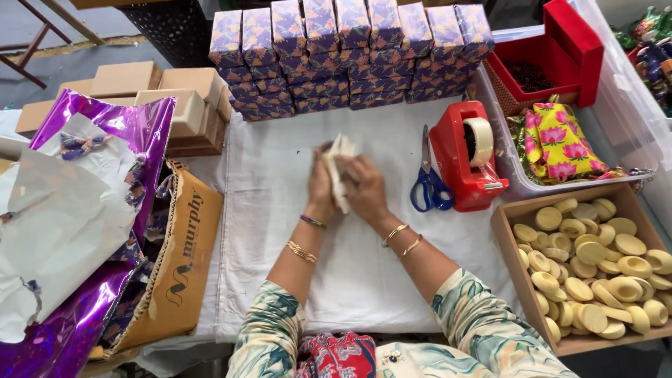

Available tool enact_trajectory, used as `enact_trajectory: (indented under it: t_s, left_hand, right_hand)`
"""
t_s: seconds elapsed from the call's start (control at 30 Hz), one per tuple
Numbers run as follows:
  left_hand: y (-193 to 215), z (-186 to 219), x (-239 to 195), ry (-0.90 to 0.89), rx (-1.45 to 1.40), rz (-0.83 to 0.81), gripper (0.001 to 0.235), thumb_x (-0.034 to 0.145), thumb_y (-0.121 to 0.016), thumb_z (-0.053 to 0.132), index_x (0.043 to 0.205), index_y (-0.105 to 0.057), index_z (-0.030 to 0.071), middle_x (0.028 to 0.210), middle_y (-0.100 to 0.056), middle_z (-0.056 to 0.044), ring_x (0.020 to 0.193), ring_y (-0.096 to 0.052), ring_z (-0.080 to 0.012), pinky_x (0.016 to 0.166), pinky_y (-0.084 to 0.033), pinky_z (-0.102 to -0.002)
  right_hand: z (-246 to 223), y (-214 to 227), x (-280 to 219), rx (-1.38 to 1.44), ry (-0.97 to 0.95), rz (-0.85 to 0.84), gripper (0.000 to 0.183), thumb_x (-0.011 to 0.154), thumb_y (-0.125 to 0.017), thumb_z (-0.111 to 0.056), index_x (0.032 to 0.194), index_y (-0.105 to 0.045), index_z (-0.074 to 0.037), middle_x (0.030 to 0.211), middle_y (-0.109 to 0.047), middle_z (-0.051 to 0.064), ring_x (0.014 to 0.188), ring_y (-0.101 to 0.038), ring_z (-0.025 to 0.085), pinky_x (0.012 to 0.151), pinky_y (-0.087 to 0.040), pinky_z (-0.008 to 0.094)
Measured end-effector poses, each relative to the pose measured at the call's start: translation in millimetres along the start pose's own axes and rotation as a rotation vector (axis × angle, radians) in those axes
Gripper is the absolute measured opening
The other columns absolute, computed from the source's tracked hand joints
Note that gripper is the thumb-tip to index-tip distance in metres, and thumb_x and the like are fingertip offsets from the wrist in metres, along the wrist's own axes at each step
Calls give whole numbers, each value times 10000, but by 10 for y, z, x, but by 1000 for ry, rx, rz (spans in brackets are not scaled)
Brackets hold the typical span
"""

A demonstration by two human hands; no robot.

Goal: The recorder cleans individual soap bars with a cloth and then wraps them in decorative purple paper, using tape to secure the packaging.

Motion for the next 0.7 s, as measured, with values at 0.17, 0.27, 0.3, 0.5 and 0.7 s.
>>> enact_trajectory:
  t_s: [0.17,0.27,0.3,0.5,0.7]
  left_hand:
    - [121,-162,9,79,-283,-72,643,1030,-437,628,1334,-538,71,1200,-619,-89,1044,-659,-198,895,-572,-343]
    - [13,-412,-7,-320,491,-56,703,1062,-422,662,1379,-529,44,1249,-613,-97,1106,-593,-152,983,-518,-297]
    - [-6,-318,-19,-313,491,-55,703,1062,-422,662,1379,-529,44,1249,-613,-97,1106,-593,-152,983,-518,-297]
    - [-59,206,-78,-123,71,168,702,896,-402,665,1304,-458,96,1044,-659,-114,882,-704,-184,735,-621,-316]
    - [-361,-140,-277,-376,250,-113,736,988,-614,592,1454,-384,71,1116,-634,-65,958,-619,-113,766,-526,-242]
  right_hand:
    - [202,-80,-31,-47,63,-389,441,807,-626,119,1186,-742,-74,958,-669,110,865,-704,228,771,-571,343]
    - [273,15,126,-53,-1,-150,414,842,-573,102,1183,-725,-78,1091,-719,120,985,-716,263,797,-593,348]
    - [211,3,95,-55,-8,-149,414,842,-573,102,1183,-725,-78,1091,-719,120,985,-716,263,797,-593,348]
    - [-99,-107,-102,-245,163,-239,347,848,-660,37,1179,-711,-55,1027,-719,147,881,-731,297,781,-579,348]
    - [328,57,120,21,283,-191,214,1020,-635,-99,1217,-703,-52,1129,-756,111,1029,-745,238,879,-583,352]
Point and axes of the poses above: each hand's wrist, its own x-axis towards the middle knuckle, its own y-axis out of the back of the hand, z = x × y, the point moved 1 cm from there along x, towards the middle knuckle
